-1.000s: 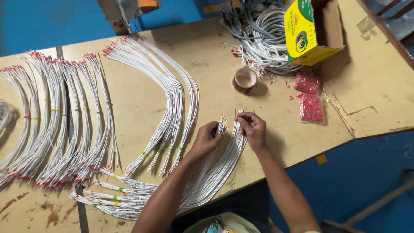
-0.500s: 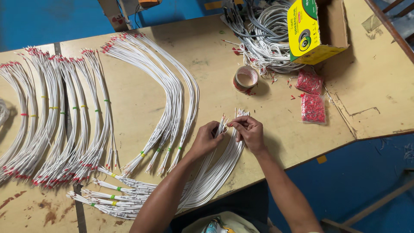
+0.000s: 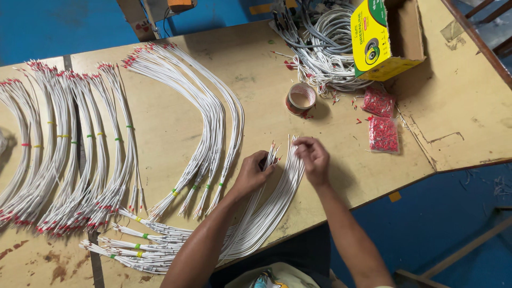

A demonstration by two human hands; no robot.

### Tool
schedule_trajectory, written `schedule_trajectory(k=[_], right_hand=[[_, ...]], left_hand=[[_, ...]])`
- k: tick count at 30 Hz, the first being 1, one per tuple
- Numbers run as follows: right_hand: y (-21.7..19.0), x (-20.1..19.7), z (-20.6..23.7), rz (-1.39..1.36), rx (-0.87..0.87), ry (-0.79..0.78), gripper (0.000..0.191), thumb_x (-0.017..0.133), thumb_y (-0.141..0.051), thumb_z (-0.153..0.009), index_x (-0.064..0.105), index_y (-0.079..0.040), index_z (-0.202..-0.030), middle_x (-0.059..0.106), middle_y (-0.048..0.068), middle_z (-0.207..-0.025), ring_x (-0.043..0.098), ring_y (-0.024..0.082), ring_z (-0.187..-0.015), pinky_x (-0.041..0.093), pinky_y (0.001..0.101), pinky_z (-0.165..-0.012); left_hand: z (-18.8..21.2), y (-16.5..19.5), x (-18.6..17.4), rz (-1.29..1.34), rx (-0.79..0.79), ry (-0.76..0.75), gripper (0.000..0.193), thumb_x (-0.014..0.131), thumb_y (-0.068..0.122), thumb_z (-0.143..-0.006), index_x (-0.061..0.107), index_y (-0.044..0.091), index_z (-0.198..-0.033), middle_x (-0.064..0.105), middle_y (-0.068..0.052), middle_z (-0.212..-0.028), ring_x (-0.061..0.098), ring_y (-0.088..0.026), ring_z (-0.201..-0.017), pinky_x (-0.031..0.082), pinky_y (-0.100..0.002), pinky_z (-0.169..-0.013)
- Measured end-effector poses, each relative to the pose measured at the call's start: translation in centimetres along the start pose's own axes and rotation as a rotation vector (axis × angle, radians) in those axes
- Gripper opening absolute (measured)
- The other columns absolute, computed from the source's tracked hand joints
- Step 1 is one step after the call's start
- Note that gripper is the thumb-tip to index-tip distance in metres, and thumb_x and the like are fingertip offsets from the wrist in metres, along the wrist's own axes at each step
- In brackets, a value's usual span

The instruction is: The person sorts and aligns white cable ends on a workbench, attaches red connector caps to the wire ends, and gathers the cables into bundles, adding them to rows of finished harnesses on the table.

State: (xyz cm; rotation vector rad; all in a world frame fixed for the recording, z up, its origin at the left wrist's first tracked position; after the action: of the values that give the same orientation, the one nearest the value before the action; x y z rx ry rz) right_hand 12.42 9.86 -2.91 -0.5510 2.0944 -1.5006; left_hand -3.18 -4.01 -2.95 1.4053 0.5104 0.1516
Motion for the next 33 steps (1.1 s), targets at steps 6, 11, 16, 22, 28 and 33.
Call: schedule_trajectory(k=[6, 11, 16, 22, 28, 33], right_hand=[[-4.2, 0.1, -1.4, 0.765, -0.471, -0.221, 0.017, 0.067, -0.01, -0.091, 0.073, -0.006, -0.107, 0.069, 0.01, -0.124, 0.062, 0.031, -0.122, 0.047, 0.0446, -0.105], [-5.4, -1.3, -0.3, 0.872, -0.44, -0.318, 0.015, 0.069, -0.014, -0.09, 0.072, -0.006, -0.103, 0.069, 0.009, -0.116, 0.063, 0.026, -0.116, 0.046, 0.0452, -0.105], [-5.6, -4.2, 2.2, 0.955, -0.479, -0.295, 0.014, 0.073, -0.016, -0.084, 0.067, -0.005, -0.091, 0.066, 0.01, -0.102, 0.063, 0.03, -0.105, 0.047, 0.0463, -0.097], [-5.8, -7.0, 5.2, 1.028, -0.499, -0.334, 0.015, 0.074, -0.014, -0.082, 0.064, -0.005, -0.077, 0.062, 0.009, -0.081, 0.061, 0.03, -0.086, 0.049, 0.0449, -0.086], [-6.4, -6.6, 5.1, 1.087, -0.446, -0.425, 0.019, 0.076, -0.014, -0.08, 0.063, -0.006, -0.069, 0.06, 0.01, -0.074, 0.061, 0.03, -0.077, 0.05, 0.0428, -0.077], [-5.5, -5.4, 2.3, 1.1, -0.266, -0.407, 0.021, 0.074, -0.022, -0.087, 0.062, -0.006, -0.084, 0.064, 0.012, -0.082, 0.065, 0.033, -0.081, 0.053, 0.0438, -0.074]], left_hand=[[-0.1, 0.1, 0.0, -0.002, 0.076, 0.022, 0.025, 0.075, 0.015, -0.084, 0.07, -0.003, -0.101, 0.064, -0.009, -0.071, 0.058, -0.013, -0.062, 0.049, -0.031, -0.06], [-0.3, -0.1, 0.2, 0.038, 0.045, 0.019, 0.025, 0.074, 0.016, -0.085, 0.07, -0.002, -0.101, 0.065, -0.008, -0.071, 0.058, -0.013, -0.062, 0.049, -0.032, -0.06], [-0.4, -0.4, 0.5, 0.017, 0.044, 0.011, 0.024, 0.073, 0.014, -0.084, 0.07, 0.0, -0.103, 0.066, -0.009, -0.073, 0.06, -0.015, -0.063, 0.051, -0.033, -0.061], [-0.4, -0.7, 0.5, 0.004, 0.059, 0.005, 0.022, 0.072, 0.014, -0.085, 0.07, 0.0, -0.101, 0.068, -0.011, -0.075, 0.063, -0.017, -0.064, 0.052, -0.034, -0.063], [-0.3, -0.7, 0.5, -0.005, 0.078, 0.007, 0.024, 0.072, 0.013, -0.083, 0.07, 0.0, -0.103, 0.067, -0.011, -0.075, 0.063, -0.017, -0.064, 0.052, -0.034, -0.063], [-0.3, -0.7, 0.4, -0.017, 0.066, -0.001, 0.024, 0.072, 0.014, -0.083, 0.07, -0.001, -0.102, 0.065, -0.011, -0.073, 0.061, -0.017, -0.063, 0.052, -0.034, -0.062]])
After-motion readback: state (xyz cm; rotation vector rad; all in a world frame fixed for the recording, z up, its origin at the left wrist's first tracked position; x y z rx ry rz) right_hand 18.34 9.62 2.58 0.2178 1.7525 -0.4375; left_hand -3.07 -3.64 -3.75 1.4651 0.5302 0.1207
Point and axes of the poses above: each hand's wrist, its own z-axis away from the middle knuckle, its own x-axis out of the palm, y = z × x, the point moved 3 cm from there along -z, towards the middle knuckle
